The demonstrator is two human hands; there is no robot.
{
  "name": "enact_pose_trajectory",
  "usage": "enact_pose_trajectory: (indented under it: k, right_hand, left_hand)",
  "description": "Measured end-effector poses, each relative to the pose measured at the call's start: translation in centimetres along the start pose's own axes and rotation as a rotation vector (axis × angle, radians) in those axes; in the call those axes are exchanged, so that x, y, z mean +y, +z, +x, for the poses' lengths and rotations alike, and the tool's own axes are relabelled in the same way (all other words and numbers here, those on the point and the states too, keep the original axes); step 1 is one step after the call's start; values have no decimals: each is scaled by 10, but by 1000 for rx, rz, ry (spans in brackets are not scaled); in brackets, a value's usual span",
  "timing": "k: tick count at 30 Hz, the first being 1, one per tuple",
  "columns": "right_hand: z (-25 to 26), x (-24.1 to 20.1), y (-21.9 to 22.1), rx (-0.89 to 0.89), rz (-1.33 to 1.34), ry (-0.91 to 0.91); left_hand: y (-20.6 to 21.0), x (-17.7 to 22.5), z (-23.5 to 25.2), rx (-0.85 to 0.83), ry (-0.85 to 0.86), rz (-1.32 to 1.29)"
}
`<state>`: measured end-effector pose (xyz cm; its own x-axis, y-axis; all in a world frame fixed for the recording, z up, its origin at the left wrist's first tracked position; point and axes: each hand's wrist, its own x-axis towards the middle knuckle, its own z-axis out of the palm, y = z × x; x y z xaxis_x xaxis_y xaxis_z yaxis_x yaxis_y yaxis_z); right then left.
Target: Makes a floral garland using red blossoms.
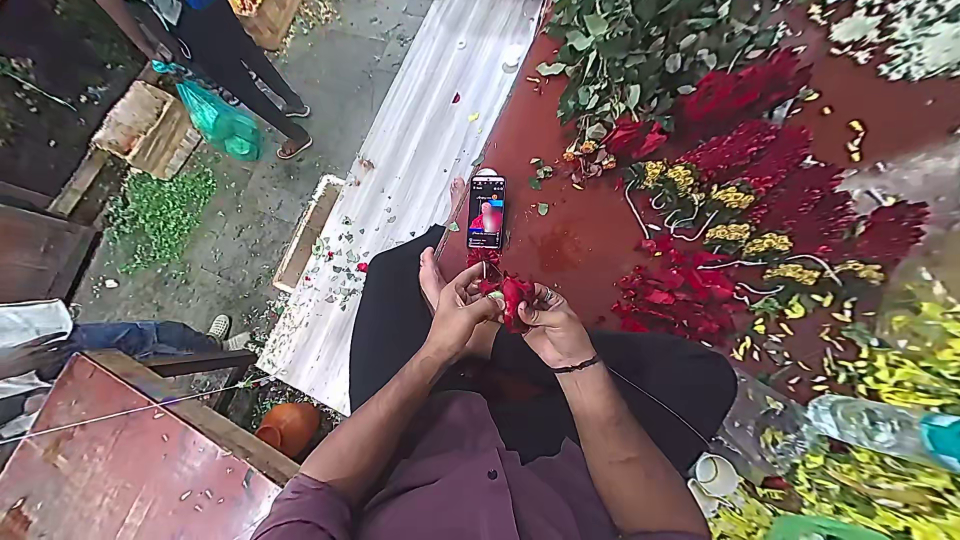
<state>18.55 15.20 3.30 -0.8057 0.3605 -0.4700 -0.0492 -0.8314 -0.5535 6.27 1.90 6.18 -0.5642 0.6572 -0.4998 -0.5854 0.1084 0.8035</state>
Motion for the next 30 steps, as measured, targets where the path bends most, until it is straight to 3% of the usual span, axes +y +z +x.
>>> enact_pose_trajectory:
  k: [5,15,30]
  right_hand:
    - [1,3,2,32,-25,-54]
    - [1,-1,3,38,-171,-107]
    - [0,-11,-1,42,-94,23]
  left_hand:
    - [5,-2,-2,45,12,-7]
    - [2,4,-2,-26,35,115]
    - [-3,10,0,-57,72,82]
